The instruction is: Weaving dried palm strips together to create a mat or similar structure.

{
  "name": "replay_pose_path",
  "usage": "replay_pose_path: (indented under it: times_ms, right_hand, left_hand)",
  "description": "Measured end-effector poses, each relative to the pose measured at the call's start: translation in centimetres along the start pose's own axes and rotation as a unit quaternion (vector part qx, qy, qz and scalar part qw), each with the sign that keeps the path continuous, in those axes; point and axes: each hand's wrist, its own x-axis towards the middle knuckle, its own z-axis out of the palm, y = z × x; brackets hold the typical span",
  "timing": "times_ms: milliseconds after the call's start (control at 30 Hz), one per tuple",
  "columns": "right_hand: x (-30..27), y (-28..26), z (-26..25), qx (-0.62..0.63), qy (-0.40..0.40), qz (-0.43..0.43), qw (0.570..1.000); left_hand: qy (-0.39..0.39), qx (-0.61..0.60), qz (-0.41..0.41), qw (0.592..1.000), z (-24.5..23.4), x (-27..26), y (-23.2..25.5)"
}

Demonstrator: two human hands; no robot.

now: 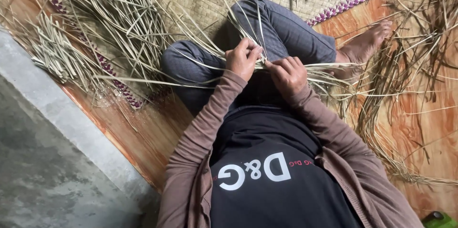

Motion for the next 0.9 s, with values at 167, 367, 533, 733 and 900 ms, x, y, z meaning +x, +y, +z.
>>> replay_pose_path:
  times_ms: [167, 367, 533, 733, 900]
  right_hand:
    - [0.4, -0.1, 0.0, -0.029, -0.005, -0.023, 0.999]
    - [0.5, -0.1, 0.0, -0.037, -0.013, -0.038, 0.999]
    - [0.0, 0.2, 0.5, -0.035, -0.020, -0.037, 0.998]
    - [-1.2, 0.9, 0.9, -0.006, -0.028, 0.021, 0.999]
    - [-0.8, 0.7, 1.1, 0.009, -0.039, 0.030, 0.999]
  left_hand:
    - [0.016, -0.077, -0.032, 0.996, -0.2, -0.4, 0.9]
    - [-0.024, 0.015, -0.016, 0.999, -0.6, -0.2, 0.6]
    - [-0.029, 0.057, -0.049, 0.997, 0.9, 0.1, 0.2]
    - [0.224, 0.116, 0.157, 0.955, -3.6, 0.0, 1.3]
    - [0.311, 0.212, 0.193, 0.906, -7.0, -1.5, -0.8]
